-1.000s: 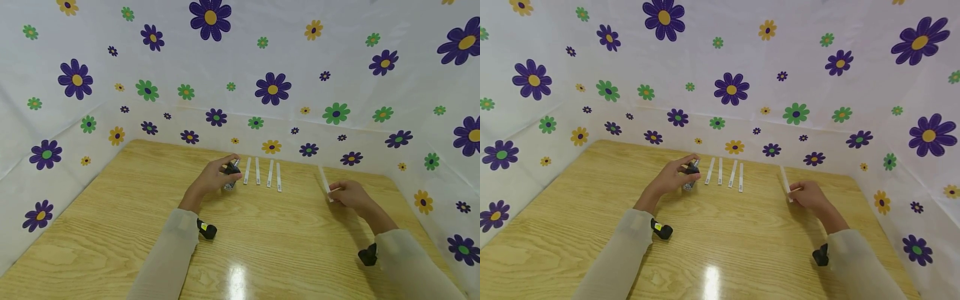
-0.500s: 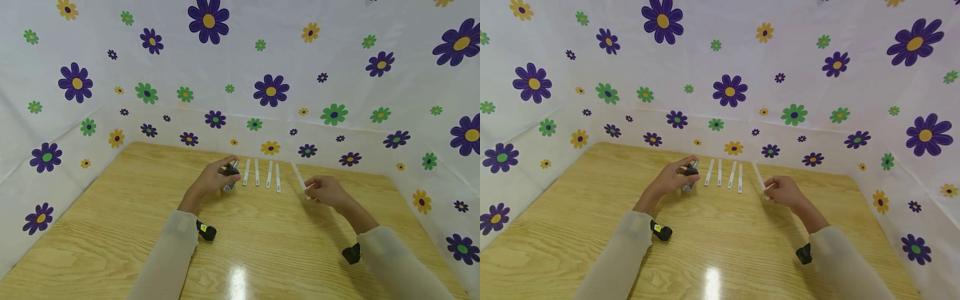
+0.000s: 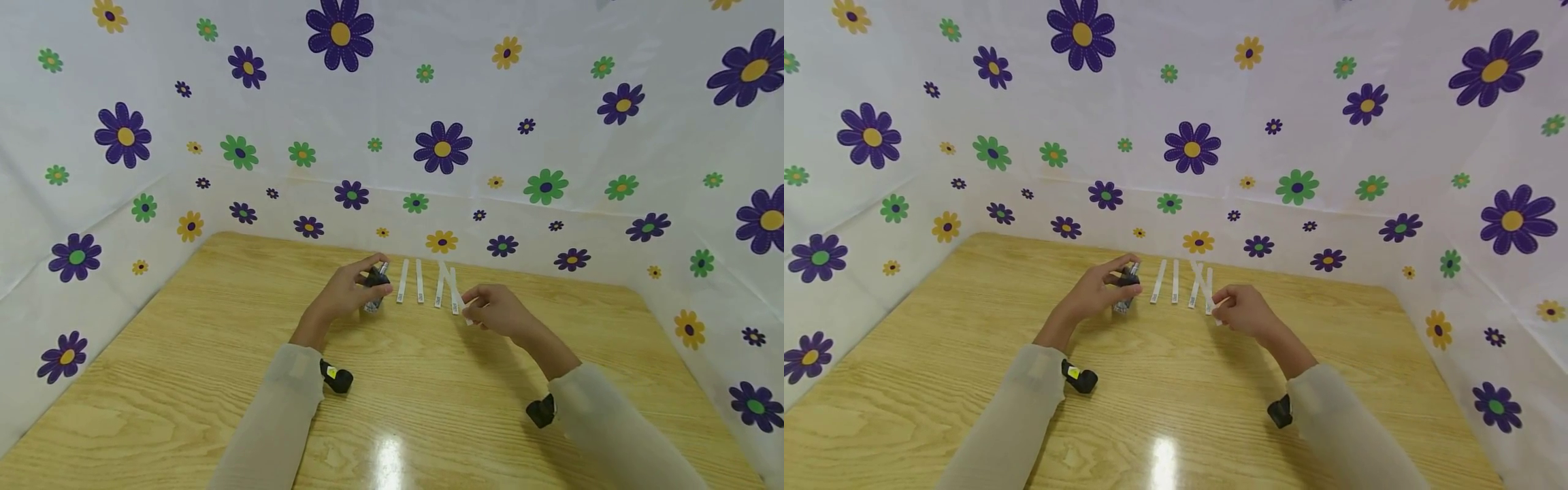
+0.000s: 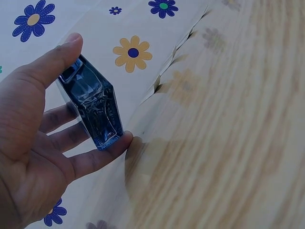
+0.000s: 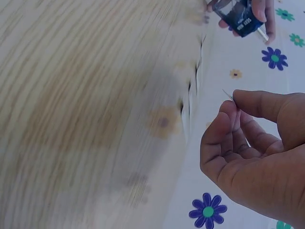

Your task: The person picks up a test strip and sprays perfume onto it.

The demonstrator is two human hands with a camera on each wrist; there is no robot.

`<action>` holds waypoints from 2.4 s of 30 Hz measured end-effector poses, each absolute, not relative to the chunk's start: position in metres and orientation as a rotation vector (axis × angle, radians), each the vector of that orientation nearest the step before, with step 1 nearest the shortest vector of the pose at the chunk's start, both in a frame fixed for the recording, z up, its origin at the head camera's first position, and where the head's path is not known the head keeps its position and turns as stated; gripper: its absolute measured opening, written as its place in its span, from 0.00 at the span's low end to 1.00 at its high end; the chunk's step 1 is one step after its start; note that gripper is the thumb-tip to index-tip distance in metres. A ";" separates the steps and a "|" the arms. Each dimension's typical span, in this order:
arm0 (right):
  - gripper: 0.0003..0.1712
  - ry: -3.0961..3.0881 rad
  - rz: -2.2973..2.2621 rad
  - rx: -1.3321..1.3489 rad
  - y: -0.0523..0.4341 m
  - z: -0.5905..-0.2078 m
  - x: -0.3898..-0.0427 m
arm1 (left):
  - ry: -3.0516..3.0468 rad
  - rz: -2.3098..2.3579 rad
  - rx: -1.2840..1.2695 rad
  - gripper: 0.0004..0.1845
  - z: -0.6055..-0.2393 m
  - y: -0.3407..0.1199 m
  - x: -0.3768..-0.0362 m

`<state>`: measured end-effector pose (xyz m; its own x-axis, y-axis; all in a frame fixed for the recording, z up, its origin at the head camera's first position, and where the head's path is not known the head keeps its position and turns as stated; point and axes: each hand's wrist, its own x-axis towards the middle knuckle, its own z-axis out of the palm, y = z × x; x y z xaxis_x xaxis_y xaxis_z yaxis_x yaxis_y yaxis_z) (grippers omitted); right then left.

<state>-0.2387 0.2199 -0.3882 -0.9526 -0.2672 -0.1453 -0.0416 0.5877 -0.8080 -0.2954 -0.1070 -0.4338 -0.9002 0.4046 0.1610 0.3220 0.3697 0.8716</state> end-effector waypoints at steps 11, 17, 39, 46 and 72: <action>0.14 2.528 -1.316 -0.338 0.190 -0.385 -0.238 | 2.514 1.607 0.665 0.32 -0.435 -0.108 -0.296; 0.12 2.516 -1.308 -0.346 0.177 -0.386 -0.239 | 2.509 1.620 0.672 0.30 -0.436 -0.108 -0.297; 0.11 2.482 -1.299 -0.385 0.155 -0.389 -0.237 | 2.515 1.628 0.661 0.31 -0.439 -0.109 -0.297; 0.11 2.481 -1.304 -0.366 0.153 -0.387 -0.237 | 2.515 1.624 0.656 0.32 -0.437 -0.110 -0.296; 0.10 2.479 -1.294 -0.303 0.149 -0.384 -0.236 | 2.505 1.614 0.682 0.36 -0.437 -0.112 -0.296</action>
